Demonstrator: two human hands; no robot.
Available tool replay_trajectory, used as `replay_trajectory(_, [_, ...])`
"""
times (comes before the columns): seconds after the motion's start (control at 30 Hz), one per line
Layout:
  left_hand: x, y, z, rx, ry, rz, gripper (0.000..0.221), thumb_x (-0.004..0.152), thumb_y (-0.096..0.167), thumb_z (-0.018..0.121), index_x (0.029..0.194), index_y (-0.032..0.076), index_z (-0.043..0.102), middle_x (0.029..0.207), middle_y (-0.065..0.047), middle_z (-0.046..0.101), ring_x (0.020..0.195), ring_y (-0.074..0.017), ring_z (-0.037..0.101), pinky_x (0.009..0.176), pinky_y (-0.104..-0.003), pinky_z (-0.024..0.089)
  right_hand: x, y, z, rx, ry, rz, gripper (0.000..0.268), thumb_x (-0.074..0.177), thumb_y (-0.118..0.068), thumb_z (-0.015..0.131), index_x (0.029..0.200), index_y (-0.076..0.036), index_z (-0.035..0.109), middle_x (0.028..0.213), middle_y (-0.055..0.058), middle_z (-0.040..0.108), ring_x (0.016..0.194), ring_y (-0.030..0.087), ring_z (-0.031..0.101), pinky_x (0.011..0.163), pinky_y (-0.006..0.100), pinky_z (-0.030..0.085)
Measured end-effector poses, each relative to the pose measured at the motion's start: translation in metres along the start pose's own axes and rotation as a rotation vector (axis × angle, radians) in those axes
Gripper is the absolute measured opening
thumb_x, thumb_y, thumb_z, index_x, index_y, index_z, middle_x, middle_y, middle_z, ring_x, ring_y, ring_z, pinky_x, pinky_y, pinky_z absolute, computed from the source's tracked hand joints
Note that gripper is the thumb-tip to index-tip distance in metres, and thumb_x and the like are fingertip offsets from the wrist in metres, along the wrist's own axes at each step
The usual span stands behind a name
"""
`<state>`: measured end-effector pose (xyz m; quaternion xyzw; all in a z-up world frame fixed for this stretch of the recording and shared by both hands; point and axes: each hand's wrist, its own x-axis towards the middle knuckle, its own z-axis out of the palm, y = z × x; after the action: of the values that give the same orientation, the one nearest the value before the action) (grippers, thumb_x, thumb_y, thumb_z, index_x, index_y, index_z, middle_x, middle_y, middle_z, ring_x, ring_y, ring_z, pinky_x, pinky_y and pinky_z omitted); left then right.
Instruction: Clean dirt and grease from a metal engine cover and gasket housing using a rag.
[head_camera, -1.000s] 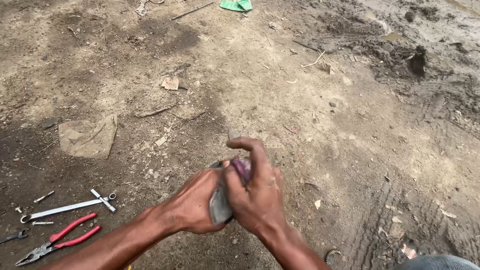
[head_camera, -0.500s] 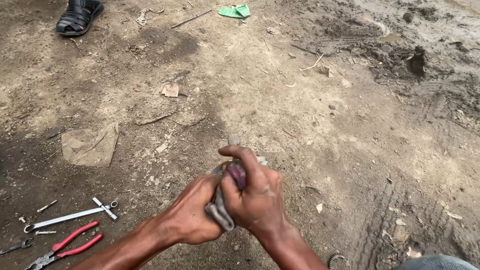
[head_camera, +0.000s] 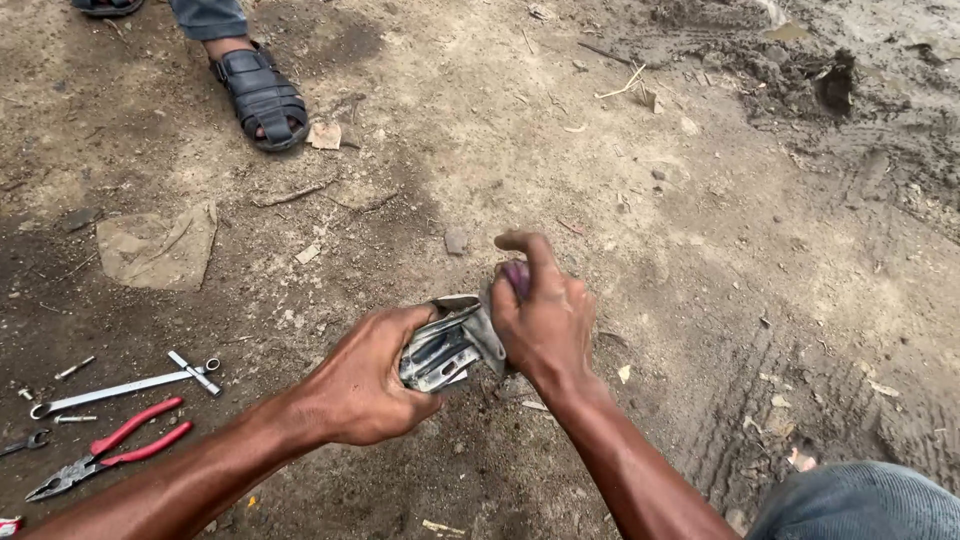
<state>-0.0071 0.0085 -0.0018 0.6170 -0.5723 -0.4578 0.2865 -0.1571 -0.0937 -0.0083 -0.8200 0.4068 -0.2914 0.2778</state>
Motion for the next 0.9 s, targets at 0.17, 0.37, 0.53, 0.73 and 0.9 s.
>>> replay_trajectory(0.17, [0.013,-0.040,0.003,0.072,0.037,0.011,0.030,0.072,0.010,0.071,0.101,0.005,0.063,0.077,-0.005,0.069,0.060,-0.0151,0.068,0.057,-0.032,0.065,-0.024,-0.034,0.013,0.208,-0.046,-0.056,0.025,0.097,-0.011,0.052,0.120,-0.010,0.061,0.058,0.002,0.061,0.040,0.006,0.051,0.033,0.025,0.045])
replay_trajectory(0.37, [0.005,0.003,-0.006,0.003,0.127,0.207,0.049,0.064,0.009,0.075,0.110,0.001,0.059,0.087,-0.010,0.068,0.070,-0.0175,0.069,0.064,-0.035,0.066,-0.001,0.004,0.006,-0.002,0.161,-0.364,0.015,0.100,-0.009,0.054,0.114,-0.010,0.062,0.072,0.003,0.069,0.049,0.006,0.057,0.036,0.025,0.048])
replay_trajectory(0.53, [0.013,-0.019,-0.001,0.007,0.051,0.076,0.046,0.065,0.007,0.072,0.109,0.003,0.062,0.085,-0.007,0.072,0.071,-0.0173,0.072,0.071,-0.035,0.067,-0.024,-0.028,0.013,0.146,0.158,-0.236,0.017,0.101,-0.009,0.052,0.116,-0.009,0.060,0.080,0.006,0.070,0.057,0.009,0.062,0.044,0.025,0.055])
replay_trajectory(0.73, [0.007,0.006,-0.015,0.059,0.077,-0.001,0.050,0.064,0.008,0.073,0.112,0.004,0.060,0.082,-0.010,0.071,0.063,-0.0174,0.068,0.058,-0.032,0.063,0.009,0.008,0.003,-0.267,-0.001,-0.070,0.025,0.101,-0.014,0.056,0.125,-0.013,0.058,0.071,0.006,0.071,0.049,0.016,0.063,0.040,0.033,0.053])
replay_trajectory(0.9, [0.021,-0.003,-0.033,0.173,0.095,-0.169,0.046,0.068,0.009,0.071,0.113,0.002,0.061,0.083,-0.011,0.070,0.061,-0.0190,0.065,0.056,-0.034,0.062,0.029,0.009,-0.023,0.037,0.091,0.332,0.042,0.100,-0.021,0.059,0.138,-0.014,0.045,0.092,0.013,0.073,0.068,0.026,0.073,0.058,0.039,0.062])
